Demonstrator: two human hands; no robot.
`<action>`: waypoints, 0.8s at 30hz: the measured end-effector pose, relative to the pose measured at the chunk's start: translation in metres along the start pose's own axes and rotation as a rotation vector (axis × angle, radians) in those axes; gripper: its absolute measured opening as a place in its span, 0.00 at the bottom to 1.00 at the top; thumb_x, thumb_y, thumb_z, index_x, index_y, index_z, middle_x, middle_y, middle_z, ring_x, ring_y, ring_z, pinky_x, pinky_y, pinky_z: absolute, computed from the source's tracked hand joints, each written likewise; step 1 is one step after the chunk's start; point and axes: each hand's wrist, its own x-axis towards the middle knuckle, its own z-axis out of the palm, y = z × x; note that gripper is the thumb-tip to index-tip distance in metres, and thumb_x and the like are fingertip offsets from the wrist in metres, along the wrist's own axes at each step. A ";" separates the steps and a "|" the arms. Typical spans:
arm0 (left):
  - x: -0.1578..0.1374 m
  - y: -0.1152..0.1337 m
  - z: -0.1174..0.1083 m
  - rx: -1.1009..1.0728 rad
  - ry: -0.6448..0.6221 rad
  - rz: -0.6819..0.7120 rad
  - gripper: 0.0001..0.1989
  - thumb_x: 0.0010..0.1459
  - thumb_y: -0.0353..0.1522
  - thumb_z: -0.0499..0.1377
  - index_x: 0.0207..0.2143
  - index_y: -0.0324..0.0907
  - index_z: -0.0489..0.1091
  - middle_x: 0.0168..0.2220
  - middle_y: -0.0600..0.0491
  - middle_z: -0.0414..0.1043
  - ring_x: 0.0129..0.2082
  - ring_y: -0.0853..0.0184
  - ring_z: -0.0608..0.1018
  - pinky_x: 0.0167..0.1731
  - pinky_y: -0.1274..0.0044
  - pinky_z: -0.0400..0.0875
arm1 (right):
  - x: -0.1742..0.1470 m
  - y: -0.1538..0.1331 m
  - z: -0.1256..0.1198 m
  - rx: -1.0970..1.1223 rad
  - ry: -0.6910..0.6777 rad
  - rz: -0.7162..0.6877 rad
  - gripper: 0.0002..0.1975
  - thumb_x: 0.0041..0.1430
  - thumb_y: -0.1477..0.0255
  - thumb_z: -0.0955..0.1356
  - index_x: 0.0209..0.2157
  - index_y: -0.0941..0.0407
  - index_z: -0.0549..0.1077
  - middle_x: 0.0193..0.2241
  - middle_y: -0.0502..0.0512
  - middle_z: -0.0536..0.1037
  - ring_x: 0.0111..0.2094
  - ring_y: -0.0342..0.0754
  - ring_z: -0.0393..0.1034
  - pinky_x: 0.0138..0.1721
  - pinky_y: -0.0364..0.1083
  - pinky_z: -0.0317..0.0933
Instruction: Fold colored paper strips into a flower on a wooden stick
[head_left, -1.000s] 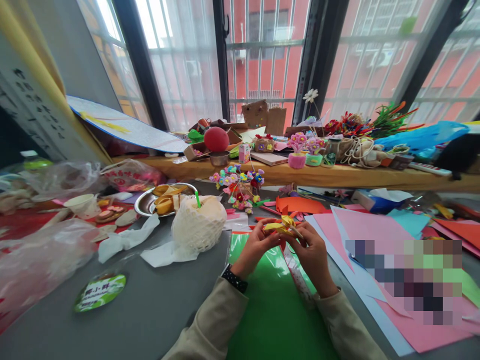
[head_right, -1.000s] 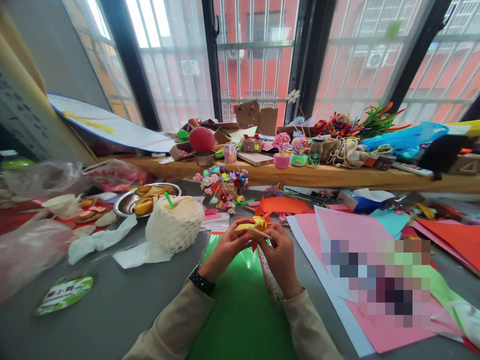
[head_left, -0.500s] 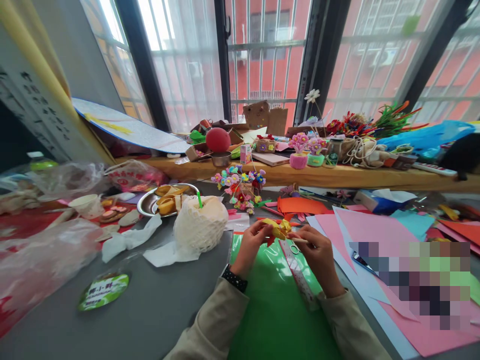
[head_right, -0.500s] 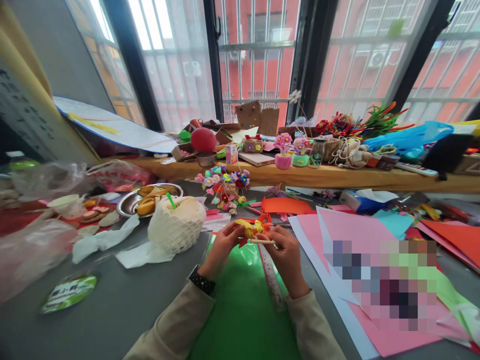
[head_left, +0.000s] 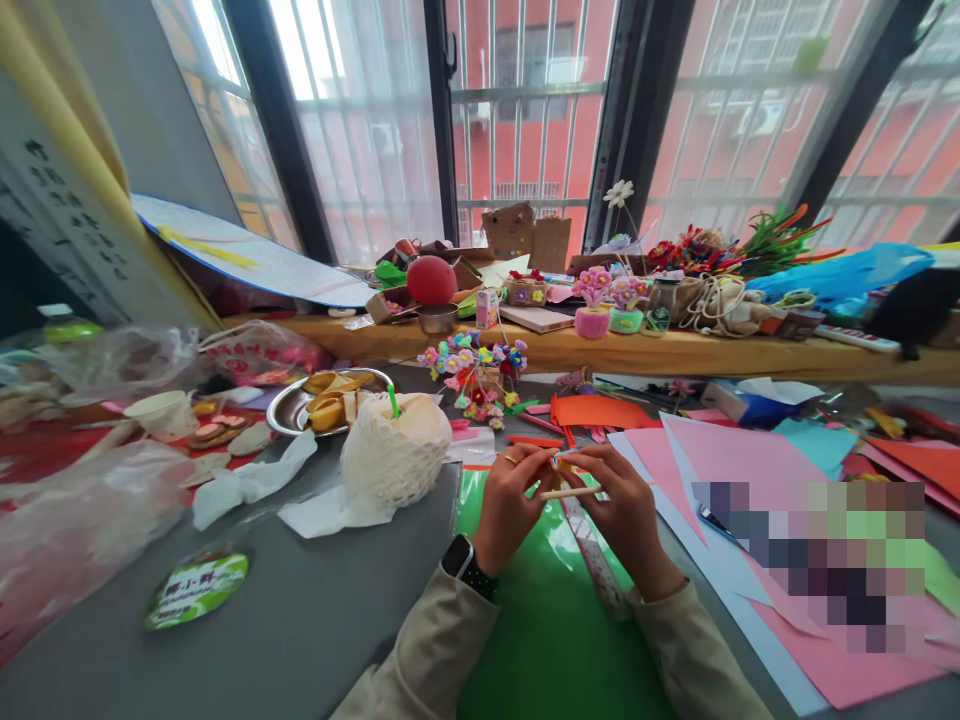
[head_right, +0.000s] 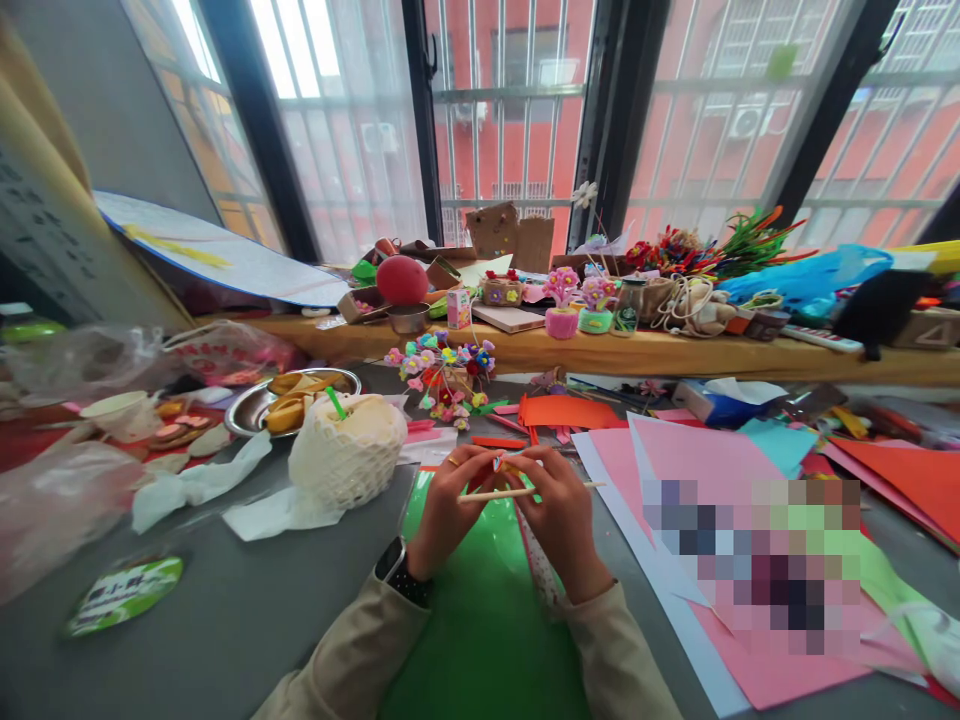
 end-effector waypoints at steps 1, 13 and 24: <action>0.000 0.000 0.000 0.030 0.001 0.019 0.13 0.49 0.32 0.54 0.39 0.46 0.69 0.36 0.47 0.66 0.38 0.62 0.66 0.41 0.74 0.58 | 0.000 0.000 0.001 0.002 -0.009 -0.011 0.08 0.51 0.72 0.64 0.35 0.54 0.71 0.31 0.54 0.70 0.33 0.47 0.66 0.33 0.45 0.62; 0.000 -0.002 0.002 0.395 0.195 0.276 0.07 0.50 0.29 0.54 0.35 0.40 0.64 0.31 0.52 0.69 0.34 0.68 0.69 0.37 0.74 0.61 | -0.001 -0.006 0.006 0.129 0.081 -0.054 0.08 0.51 0.77 0.64 0.34 0.55 0.71 0.28 0.54 0.72 0.31 0.44 0.67 0.32 0.42 0.63; 0.000 -0.002 0.003 0.391 0.182 0.262 0.01 0.51 0.28 0.53 0.29 0.41 0.62 0.29 0.54 0.69 0.32 0.69 0.69 0.37 0.75 0.60 | -0.003 -0.002 0.007 0.145 0.061 -0.038 0.08 0.51 0.77 0.64 0.34 0.56 0.71 0.28 0.54 0.72 0.31 0.44 0.67 0.31 0.42 0.63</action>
